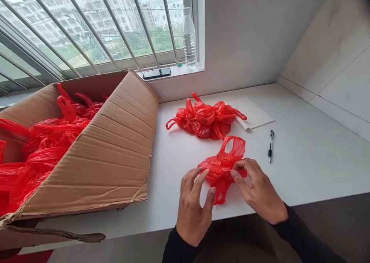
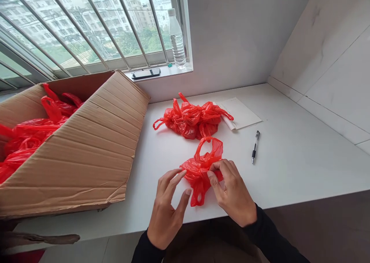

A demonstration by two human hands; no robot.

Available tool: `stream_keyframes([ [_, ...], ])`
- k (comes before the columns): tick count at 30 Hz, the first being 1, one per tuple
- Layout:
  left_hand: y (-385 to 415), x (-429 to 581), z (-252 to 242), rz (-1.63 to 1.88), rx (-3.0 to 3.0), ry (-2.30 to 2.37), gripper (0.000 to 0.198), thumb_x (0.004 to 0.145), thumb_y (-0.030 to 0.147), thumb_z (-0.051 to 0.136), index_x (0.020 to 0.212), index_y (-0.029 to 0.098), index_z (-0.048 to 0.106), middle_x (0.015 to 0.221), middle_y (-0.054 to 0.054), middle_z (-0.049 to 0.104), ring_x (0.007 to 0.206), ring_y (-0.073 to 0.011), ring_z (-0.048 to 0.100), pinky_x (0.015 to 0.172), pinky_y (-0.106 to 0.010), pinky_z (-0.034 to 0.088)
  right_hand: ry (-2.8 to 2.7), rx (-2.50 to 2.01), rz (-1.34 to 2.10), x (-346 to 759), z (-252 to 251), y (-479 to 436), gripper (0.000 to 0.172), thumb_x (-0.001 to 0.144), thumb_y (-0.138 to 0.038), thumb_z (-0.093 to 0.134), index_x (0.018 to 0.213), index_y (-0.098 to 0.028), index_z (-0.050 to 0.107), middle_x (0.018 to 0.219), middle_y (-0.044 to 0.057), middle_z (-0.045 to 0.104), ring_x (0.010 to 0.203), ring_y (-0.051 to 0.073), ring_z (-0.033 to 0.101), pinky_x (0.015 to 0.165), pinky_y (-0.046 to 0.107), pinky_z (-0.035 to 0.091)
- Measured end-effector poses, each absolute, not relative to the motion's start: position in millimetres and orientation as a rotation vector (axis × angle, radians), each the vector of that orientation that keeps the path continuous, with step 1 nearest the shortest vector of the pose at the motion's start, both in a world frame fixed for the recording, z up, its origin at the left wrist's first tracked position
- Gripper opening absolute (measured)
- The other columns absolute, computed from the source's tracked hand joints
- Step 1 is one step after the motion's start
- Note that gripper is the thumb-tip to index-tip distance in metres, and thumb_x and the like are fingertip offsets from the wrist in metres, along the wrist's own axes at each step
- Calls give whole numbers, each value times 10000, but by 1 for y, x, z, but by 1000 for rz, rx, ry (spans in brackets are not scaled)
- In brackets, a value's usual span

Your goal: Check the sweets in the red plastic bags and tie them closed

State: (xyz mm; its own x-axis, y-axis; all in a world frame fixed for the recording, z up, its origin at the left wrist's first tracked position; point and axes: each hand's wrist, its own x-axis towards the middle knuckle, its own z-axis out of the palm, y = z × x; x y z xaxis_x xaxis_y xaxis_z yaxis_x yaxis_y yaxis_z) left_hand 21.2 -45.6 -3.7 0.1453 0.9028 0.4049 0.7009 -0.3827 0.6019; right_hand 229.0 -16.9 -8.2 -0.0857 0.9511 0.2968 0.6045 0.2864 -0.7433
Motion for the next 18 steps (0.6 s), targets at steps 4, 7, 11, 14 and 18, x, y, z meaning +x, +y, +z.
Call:
stream_keyframes([
  [4,-30,38,-14,1063,2191,1488,222,925,143,606,1127,224,651,1163,-77,672,1166,-265,552,999,-449,488,-1813,-1385,626,228,-4,-22,152,1023,-371,462,952,-265,545,934,44,613,878,225,578,664,349,492],
  [7,-25,27,-18,1095,2139,1528,95,934,138,600,901,219,636,916,-42,679,977,-243,584,878,-427,505,-1723,-1483,615,241,-6,-23,187,1014,-414,468,939,-263,548,921,40,610,842,215,583,570,313,464],
  [11,-30,4,-15,1172,2022,1602,75,962,166,593,949,234,621,923,-32,675,939,-218,601,795,-365,527,-1525,-1635,681,253,-11,-25,235,1009,-459,451,959,-258,562,972,55,634,867,216,612,500,281,450],
  [14,-33,2,-11,1173,2020,1578,224,980,157,552,1170,254,618,1123,-58,668,1090,-220,588,895,-375,530,-1521,-1615,712,246,-11,-27,225,1014,-456,441,1027,-266,560,1057,70,638,954,230,622,532,285,485],
  [18,-31,14,-6,1093,2130,1469,395,928,153,613,1307,259,578,1257,-75,639,1230,-262,515,1035,-451,469,-1743,-1454,577,227,-5,-26,255,976,-447,554,1178,-292,562,1121,73,640,1056,265,587,807,404,533],
])
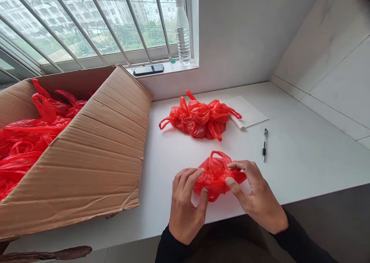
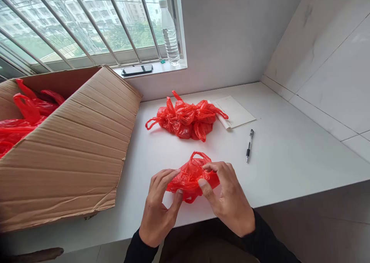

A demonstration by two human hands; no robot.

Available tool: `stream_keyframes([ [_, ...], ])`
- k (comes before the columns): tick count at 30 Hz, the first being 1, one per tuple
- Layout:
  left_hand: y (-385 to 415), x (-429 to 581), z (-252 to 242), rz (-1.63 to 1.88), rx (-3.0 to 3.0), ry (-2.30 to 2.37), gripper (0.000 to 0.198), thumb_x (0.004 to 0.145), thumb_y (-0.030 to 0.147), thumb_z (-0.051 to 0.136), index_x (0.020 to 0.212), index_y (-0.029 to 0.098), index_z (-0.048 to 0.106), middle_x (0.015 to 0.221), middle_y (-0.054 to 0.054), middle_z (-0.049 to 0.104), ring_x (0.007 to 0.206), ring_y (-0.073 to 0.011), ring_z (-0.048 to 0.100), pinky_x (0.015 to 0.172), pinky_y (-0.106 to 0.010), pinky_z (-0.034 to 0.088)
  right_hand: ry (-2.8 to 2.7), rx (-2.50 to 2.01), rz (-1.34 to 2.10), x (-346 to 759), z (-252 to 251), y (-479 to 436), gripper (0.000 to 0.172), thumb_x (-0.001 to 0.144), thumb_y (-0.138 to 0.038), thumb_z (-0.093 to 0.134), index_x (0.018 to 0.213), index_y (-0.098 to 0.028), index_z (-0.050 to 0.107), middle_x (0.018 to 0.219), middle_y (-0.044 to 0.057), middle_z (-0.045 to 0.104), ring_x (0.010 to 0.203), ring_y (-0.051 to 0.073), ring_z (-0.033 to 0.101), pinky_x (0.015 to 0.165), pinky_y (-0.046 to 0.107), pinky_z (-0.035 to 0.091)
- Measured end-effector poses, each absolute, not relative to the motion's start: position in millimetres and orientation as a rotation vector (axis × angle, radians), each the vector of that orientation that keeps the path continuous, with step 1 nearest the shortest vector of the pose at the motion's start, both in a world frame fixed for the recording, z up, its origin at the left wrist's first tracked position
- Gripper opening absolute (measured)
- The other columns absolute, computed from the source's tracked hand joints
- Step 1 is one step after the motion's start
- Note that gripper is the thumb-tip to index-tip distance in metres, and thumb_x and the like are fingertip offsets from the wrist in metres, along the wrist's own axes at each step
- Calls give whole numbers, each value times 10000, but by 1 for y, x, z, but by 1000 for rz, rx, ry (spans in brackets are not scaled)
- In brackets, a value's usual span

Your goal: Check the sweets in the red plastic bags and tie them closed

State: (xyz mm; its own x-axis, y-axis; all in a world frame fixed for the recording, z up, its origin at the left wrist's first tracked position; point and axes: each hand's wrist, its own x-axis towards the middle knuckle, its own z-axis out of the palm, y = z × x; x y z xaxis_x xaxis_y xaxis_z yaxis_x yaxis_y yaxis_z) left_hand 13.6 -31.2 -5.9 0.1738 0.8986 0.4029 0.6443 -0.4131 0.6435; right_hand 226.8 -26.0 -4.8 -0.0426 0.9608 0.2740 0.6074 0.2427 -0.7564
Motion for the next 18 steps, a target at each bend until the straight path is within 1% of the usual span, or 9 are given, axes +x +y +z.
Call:
stream_keyframes([
  [2,-30,18,-5,1059,2184,1421,338,900,139,641,1215,262,631,1204,-65,667,1216,-270,519,1049,-468,456,-1892,-1374,518,220,-4,-24,231,962,-414,599,1162,-299,586,1082,56,656,1020,261,585,925,468,481],
  [3,-29,19,-4,1046,2205,1399,334,894,131,644,1200,264,639,1193,-62,674,1211,-271,521,1056,-475,452,-1941,-1354,508,218,-4,-23,198,964,-393,604,1139,-300,599,1056,48,661,996,254,586,937,475,466],
  [6,-30,20,-5,1021,2246,1353,408,880,115,657,1253,276,622,1207,-58,679,1200,-271,530,1073,-495,441,-1992,-1371,519,218,-5,-22,170,974,-364,594,1133,-311,617,1048,40,660,1005,253,583,932,466,460],
  [8,-32,18,-8,1031,2248,1343,339,874,116,670,1166,289,655,1139,-37,701,1160,-264,552,1072,-497,441,-2007,-1402,527,223,-7,-22,226,965,-384,606,1182,-322,610,1093,42,655,1049,262,574,928,461,466],
  [9,-32,16,-10,1047,2239,1349,279,876,115,672,1095,288,669,1080,-25,712,1128,-257,568,1066,-495,444,-2013,-1415,531,227,-7,-21,211,966,-389,603,1165,-320,617,1084,39,658,1040,260,576,917,456,471],
  [11,-34,11,-14,1104,2191,1396,188,893,115,657,994,274,663,986,-15,714,1062,-242,595,1033,-479,465,-2006,-1433,543,236,-5,-21,115,983,-382,573,1029,-296,635,974,26,666,943,240,587,864,435,482],
  [14,-36,1,-17,1220,2055,1531,136,931,124,610,976,251,622,973,-36,691,998,-228,618,881,-404,536,-1904,-1495,552,251,-1,-21,202,999,-393,536,851,-276,608,801,11,630,786,211,566,677,363,484],
  [16,-39,-3,-17,1265,1988,1585,130,949,132,584,1005,247,610,1010,-48,678,1008,-222,625,822,-367,550,-1811,-1552,544,257,3,-21,215,991,-430,540,857,-281,618,796,18,625,765,211,563,544,322,443],
  [18,-41,-2,-15,1257,1992,1576,222,951,138,577,1141,248,608,1142,-69,660,1105,-232,606,896,-387,543,-1782,-1552,560,255,6,-22,211,994,-446,530,908,-284,634,871,32,650,822,219,584,526,312,444],
])
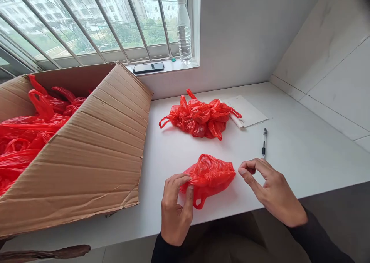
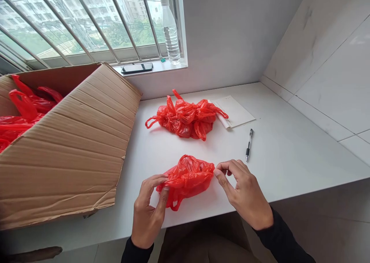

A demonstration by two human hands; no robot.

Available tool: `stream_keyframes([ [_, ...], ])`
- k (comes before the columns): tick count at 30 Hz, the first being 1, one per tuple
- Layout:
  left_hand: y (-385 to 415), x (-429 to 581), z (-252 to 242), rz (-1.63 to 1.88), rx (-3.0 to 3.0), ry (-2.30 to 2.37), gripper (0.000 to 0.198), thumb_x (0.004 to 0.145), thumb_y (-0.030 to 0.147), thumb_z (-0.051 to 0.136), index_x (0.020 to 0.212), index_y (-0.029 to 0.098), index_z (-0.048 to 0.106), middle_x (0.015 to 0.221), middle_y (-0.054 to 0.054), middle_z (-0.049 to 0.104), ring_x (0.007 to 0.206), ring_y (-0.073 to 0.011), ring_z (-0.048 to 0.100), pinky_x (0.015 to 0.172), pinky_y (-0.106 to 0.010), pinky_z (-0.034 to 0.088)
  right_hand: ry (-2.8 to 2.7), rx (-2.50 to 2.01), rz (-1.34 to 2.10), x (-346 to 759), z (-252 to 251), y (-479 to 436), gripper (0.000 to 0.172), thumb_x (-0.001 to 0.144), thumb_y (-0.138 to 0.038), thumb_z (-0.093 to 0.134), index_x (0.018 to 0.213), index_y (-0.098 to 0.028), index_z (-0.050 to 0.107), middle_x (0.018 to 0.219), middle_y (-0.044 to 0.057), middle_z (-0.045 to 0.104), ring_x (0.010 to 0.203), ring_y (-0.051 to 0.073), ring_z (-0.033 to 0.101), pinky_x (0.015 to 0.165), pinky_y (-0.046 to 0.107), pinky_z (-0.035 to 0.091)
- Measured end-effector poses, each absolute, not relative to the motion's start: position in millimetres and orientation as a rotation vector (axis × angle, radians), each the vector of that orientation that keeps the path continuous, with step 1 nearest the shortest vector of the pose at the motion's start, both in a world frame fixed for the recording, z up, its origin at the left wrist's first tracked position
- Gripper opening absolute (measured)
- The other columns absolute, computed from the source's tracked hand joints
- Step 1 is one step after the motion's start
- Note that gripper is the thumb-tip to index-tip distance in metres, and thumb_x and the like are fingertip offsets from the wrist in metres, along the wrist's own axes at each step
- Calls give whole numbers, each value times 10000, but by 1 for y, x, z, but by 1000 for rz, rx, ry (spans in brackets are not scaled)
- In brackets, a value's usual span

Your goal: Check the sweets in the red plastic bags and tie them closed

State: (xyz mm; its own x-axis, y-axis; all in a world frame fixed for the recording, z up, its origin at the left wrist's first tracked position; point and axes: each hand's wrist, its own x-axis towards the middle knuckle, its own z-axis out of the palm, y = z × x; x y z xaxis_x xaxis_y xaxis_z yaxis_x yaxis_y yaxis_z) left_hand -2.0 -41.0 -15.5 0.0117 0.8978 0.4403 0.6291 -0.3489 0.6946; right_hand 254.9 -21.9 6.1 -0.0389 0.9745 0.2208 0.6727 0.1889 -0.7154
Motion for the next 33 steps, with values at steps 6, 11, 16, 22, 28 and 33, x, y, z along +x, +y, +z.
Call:
stream_keyframes([
  [6,-41,13,-6,1150,2130,1437,335,890,102,627,1176,276,648,1300,-56,629,1273,-271,503,1052,-466,465,-2009,-1377,640,222,8,-25,91,980,-347,585,1016,-273,624,977,29,667,941,226,574,871,411,490],
  [11,-40,3,-9,1217,2041,1497,183,914,122,636,996,281,678,1172,-22,679,1183,-236,559,990,-410,493,-1932,-1479,766,231,9,-23,198,1021,-370,479,891,-252,571,893,27,626,875,212,545,652,325,464],
  [16,-44,-11,-8,1315,1833,1655,223,981,137,539,1131,269,639,1195,-51,662,1133,-200,613,933,-357,510,-1640,-1687,793,253,8,-24,241,1013,-488,456,987,-281,577,1004,25,614,916,205,564,516,275,416],
  [22,-42,9,6,1216,1980,1472,424,862,143,653,1259,293,641,1338,-56,601,1286,-265,515,1069,-430,452,-1757,-1550,803,229,12,-23,354,959,-516,567,1247,-310,553,1146,31,614,1074,229,548,868,382,494],
  [28,-40,3,2,1363,1776,1606,130,931,172,637,993,273,689,1067,-16,661,1034,-186,614,853,-297,505,-1636,-1547,891,230,19,-25,255,992,-500,513,923,-271,598,889,4,612,867,202,555,779,344,461],
  [33,-50,-4,3,1410,1607,1688,184,987,175,552,1116,274,638,1054,-12,662,978,-159,621,844,-277,489,-1414,-1569,961,243,15,-30,265,1019,-512,455,979,-278,574,1015,-2,636,1020,196,590,913,339,434],
])
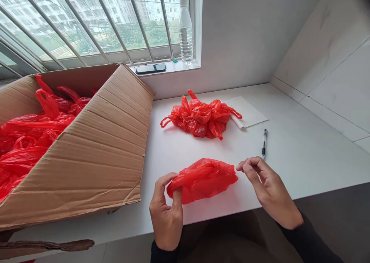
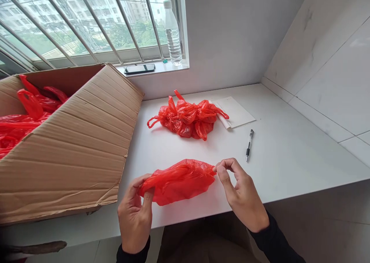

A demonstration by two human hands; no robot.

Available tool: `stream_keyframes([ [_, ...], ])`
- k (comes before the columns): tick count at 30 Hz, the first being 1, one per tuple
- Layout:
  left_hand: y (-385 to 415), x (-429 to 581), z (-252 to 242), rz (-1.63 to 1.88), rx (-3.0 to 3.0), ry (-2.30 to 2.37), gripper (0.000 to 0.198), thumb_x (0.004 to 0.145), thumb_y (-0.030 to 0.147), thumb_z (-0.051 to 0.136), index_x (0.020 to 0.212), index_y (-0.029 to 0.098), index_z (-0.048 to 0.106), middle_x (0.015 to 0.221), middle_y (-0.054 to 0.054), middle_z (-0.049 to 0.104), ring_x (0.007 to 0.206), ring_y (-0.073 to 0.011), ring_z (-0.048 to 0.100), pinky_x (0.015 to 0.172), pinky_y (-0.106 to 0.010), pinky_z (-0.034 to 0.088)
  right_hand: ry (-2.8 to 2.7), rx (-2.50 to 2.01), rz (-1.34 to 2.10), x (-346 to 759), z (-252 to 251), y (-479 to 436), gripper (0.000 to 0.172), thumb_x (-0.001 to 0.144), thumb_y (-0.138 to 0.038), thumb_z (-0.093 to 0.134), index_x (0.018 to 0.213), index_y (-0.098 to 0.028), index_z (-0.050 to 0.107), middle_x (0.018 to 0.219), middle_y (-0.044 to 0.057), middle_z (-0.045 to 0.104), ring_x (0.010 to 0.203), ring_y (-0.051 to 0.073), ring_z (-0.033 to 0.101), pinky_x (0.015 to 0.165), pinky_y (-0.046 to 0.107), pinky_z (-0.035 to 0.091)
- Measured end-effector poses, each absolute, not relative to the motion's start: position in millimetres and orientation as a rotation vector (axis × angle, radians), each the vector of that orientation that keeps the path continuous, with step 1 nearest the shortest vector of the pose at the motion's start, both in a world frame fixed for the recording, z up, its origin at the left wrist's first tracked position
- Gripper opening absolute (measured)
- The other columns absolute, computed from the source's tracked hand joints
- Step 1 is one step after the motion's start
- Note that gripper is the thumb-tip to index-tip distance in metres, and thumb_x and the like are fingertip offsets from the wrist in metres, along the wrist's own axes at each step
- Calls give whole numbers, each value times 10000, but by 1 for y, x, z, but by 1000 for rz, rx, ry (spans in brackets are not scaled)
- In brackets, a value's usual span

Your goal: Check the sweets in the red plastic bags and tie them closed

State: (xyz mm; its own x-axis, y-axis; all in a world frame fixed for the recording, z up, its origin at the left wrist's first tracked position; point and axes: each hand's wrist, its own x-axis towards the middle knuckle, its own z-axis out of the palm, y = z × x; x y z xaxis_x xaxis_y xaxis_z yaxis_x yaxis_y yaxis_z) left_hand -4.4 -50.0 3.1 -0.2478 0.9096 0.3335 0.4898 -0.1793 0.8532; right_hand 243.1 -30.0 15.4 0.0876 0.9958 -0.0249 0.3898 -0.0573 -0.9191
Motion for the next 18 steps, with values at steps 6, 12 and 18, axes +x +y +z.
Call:
stream_keyframes([
  [6,-53,11,17,1353,1787,1467,295,868,185,677,1132,292,599,1115,-19,635,1107,-206,592,915,-319,505,-1697,-1437,1021,225,21,-27,320,960,-504,584,1229,-332,574,1166,8,612,1123,204,546,973,349,430],
  [12,-54,4,11,1410,1652,1581,49,933,204,624,938,253,624,863,16,618,766,-141,574,695,-244,475,-1574,-1414,978,227,21,-33,183,998,-443,538,954,-274,592,916,-10,584,903,174,555,819,302,439],
  [18,-58,2,16,1460,1462,1686,124,937,224,588,1054,265,583,988,-5,624,893,-167,630,752,-252,522,-1404,-1398,1046,235,17,-37,222,992,-471,546,1133,-302,572,1038,-8,595,985,166,579,884,280,461],
])
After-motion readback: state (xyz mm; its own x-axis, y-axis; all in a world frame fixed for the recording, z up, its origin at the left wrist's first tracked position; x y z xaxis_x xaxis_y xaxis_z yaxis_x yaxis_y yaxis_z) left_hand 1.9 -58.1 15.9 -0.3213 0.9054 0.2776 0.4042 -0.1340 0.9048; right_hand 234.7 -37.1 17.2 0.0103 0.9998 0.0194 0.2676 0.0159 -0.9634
